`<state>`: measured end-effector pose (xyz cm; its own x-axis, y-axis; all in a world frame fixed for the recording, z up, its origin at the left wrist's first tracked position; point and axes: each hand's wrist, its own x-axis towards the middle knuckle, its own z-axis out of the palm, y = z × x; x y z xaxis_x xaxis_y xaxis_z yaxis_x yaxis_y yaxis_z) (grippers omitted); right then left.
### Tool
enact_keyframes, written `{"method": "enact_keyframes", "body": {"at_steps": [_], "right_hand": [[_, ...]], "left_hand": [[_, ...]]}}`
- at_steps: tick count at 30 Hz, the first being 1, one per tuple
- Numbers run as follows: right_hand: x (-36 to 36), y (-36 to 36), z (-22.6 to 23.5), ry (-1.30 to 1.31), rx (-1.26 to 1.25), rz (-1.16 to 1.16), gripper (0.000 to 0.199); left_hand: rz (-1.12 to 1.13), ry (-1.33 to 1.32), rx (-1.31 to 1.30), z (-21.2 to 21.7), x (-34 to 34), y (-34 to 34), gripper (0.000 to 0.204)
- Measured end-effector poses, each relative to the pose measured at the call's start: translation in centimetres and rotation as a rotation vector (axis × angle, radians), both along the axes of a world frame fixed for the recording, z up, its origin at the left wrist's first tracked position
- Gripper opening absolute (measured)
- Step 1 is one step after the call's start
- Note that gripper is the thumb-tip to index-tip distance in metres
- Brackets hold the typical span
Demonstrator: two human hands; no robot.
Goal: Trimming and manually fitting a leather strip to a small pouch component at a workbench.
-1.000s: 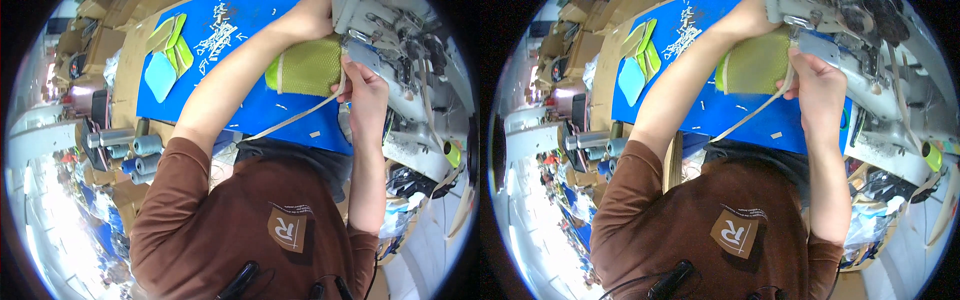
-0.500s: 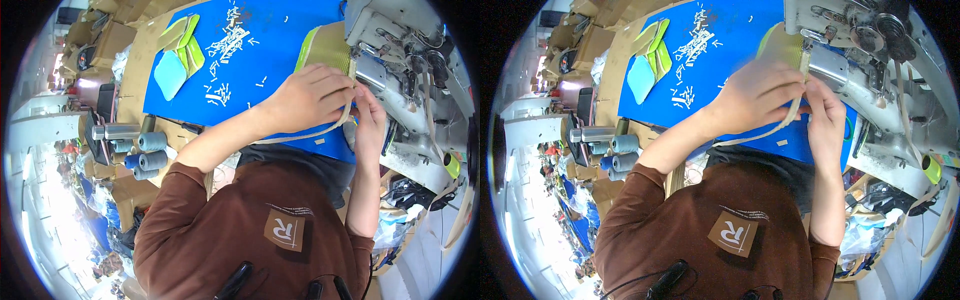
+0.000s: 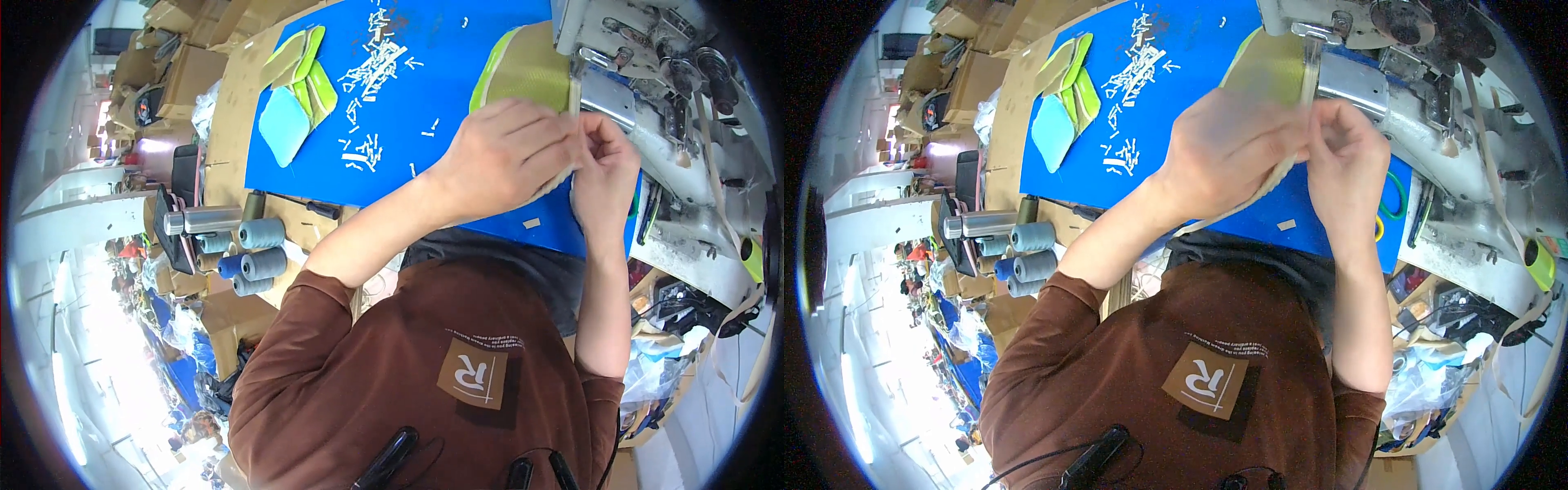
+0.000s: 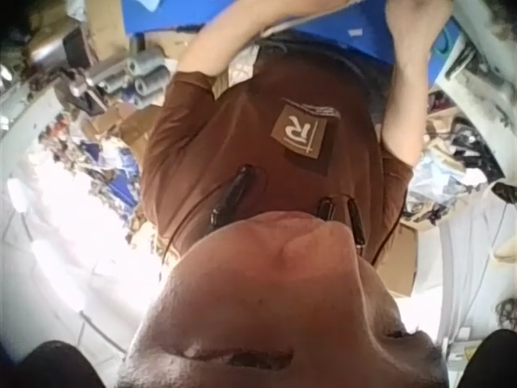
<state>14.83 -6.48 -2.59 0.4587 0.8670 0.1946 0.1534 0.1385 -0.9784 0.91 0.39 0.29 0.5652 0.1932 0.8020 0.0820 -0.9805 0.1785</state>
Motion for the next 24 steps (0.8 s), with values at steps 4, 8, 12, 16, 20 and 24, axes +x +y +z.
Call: {"method": "enact_keyframes", "body": {"at_steps": [4, 8, 12, 16, 20, 24], "right_hand": [[0.0, 0.7, 0.9, 0.085, -0.038, -0.003, 0.012], [-0.5, 0.6, 1.2, 0.138, -0.107, -0.037, 0.013], [-2.3, 0.4, 1.9, 0.103, -0.188, -0.004, 0.018], [-2.6, 1.5, -0.2, 0.014, -0.126, -0.067, 0.02], [-1.7, 1.6, -1.2, -0.239, -0.005, -0.094, 0.015], [-1.0, 1.9, -0.7, -0.354, -0.003, -0.053, 0.013]], "left_hand": [[0.03, 0.13, -0.069, -0.1, 0.1, 0.9, 0.025], [0.001, 0.068, -0.181, 0.2, -0.3, 1.7, 0.023], [-0.031, 0.033, -0.696, 1.4, -0.6, 1.9, 0.013], [-0.084, 0.155, -0.386, 1.3, -1.0, 2.9, 0.017], [-0.043, 0.203, -0.11, 1.1, -0.3, 2.1, 0.022], [-0.054, 0.222, -0.006, 0.9, 0.1, 3.0, 0.022]]}}
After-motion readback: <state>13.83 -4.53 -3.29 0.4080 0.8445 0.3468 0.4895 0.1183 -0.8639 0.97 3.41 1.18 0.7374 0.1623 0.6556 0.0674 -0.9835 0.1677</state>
